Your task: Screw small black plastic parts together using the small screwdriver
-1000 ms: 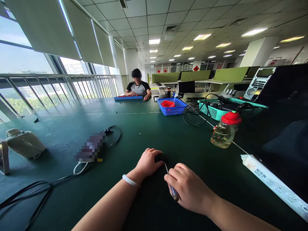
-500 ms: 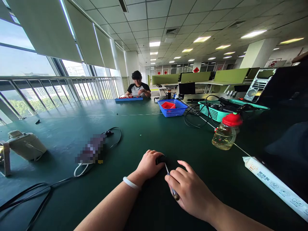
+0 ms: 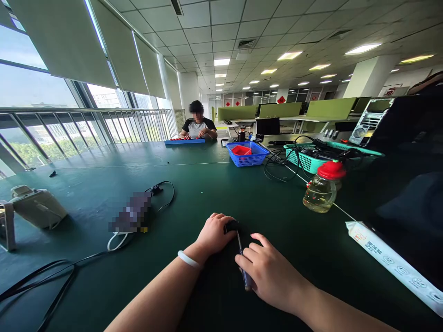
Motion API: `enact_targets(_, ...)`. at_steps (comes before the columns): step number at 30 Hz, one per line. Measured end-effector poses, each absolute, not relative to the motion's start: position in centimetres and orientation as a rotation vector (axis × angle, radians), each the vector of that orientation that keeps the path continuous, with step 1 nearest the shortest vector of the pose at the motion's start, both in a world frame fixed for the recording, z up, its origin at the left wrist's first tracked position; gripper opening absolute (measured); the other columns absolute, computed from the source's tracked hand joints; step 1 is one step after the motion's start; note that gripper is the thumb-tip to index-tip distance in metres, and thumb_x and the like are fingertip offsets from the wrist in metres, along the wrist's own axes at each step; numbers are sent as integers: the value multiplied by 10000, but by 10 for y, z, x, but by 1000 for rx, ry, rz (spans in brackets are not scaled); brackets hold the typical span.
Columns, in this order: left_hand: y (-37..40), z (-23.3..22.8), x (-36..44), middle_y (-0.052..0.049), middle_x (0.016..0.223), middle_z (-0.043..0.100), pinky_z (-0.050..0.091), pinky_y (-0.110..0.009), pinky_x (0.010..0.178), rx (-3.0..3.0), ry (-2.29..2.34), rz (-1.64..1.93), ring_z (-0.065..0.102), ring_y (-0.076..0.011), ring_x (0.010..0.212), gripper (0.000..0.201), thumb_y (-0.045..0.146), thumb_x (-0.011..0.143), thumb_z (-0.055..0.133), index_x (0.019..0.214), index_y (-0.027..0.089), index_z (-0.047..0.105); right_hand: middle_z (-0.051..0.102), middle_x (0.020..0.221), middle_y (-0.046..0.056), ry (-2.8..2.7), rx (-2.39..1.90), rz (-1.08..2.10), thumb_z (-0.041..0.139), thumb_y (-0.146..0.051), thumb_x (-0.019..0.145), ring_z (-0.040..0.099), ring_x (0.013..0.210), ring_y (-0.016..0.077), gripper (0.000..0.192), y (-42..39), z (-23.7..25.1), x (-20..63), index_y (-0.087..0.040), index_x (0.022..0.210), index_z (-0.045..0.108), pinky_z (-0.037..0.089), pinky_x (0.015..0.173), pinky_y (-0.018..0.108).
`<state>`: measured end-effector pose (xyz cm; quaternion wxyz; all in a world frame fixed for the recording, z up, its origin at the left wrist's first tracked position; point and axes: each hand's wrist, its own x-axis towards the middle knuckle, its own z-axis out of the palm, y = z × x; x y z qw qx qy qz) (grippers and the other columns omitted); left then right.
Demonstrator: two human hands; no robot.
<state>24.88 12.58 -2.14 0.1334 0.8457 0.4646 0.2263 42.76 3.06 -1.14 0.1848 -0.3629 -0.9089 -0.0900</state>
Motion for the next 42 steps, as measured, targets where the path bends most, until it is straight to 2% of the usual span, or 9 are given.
enact_targets(3, 125, -21, 249, -48, 1054, 714, 463, -398, 960, 2454, 1348, 652, 596, -241, 1020, 302, 289, 785, 671, 1080, 236, 702, 603, 702, -9, -2461, -976, -209, 573, -211, 857, 551, 676, 166, 42, 35, -10, 429, -207, 826, 600, 383, 1008, 456)
enact_targets(7, 124, -20, 249, -48, 1053, 715, 472, -388, 945, 2455, 1348, 647, 595, -237, 1021, 299, 290, 801, 659, 1093, 237, 699, 591, 671, -12, -2370, -944, -156, 570, -285, 890, 544, 639, 156, 119, 40, -8, 434, -195, 814, 592, 403, 971, 455)
enact_targets(20, 127, -20, 249, -55, 1073, 715, 461, -398, 972, 2459, 1368, 637, 581, -254, 1070, 313, 326, 795, 686, 1093, 231, 702, 603, 658, -24, -2245, -873, -45, 447, -159, 925, 546, 604, 121, 175, 50, -4, 447, -199, 820, 581, 429, 911, 399)
enact_targets(23, 126, -20, 249, -60, 1070, 714, 456, -396, 978, 2474, 1364, 636, 578, -255, 1075, 324, 332, 796, 689, 1101, 224, 701, 632, 686, -9, -2099, -964, 109, 442, -200, 949, 565, 626, 129, 208, 50, -4, 446, -206, 794, 580, 472, 820, 346)
enact_targets(26, 126, -20, 248, -58, 1074, 711, 455, -396, 980, 2473, 1355, 631, 575, -254, 1078, 332, 346, 805, 682, 1113, 225, 692, 655, 727, 21, -1887, -1085, 323, 443, -312, 974, 607, 679, 150, 267, 55, -8, 449, -206, 792, 607, 488, 655, 272)
enact_targets(30, 127, -19, 248, -58, 1072, 706, 459, -401, 972, 2463, 1359, 603, 575, -256, 1069, 345, 358, 802, 682, 1122, 229, 687, 544, 571, -13, -1628, -1165, 623, 429, -474, 971, 539, 508, 129, 390, 67, -18, 455, -192, 779, 617, 455, 488, 235)
enact_targets(34, 128, -21, 249, -64, 1071, 707, 457, -404, 974, 2478, 1358, 600, 576, -258, 1062, 348, 352, 798, 681, 1121, 224, 689, 542, 577, -13, -1623, -1150, 658, 432, -475, 966, 552, 518, 133, 383, 68, -20, 457, -190, 792, 620, 472, 501, 241)
enact_targets(38, 128, -21, 249, -57, 1076, 711, 457, -400, 981, 2475, 1348, 625, 585, -250, 1058, 331, 344, 802, 676, 1113, 234, 691, 662, 749, 31, -1897, -1055, 372, 475, -323, 956, 623, 693, 162, 243, 56, -9, 451, -206, 805, 625, 507, 644, 275)
enact_targets(42, 128, -21, 250, -56, 1083, 712, 455, -402, 992, 2465, 1357, 626, 582, -254, 1083, 314, 310, 794, 679, 1099, 237, 699, 657, 742, 4, -2124, -1050, 238, 535, -206, 909, 622, 734, 168, 121, 47, -3, 445, -224, 831, 626, 503, 745, 318)
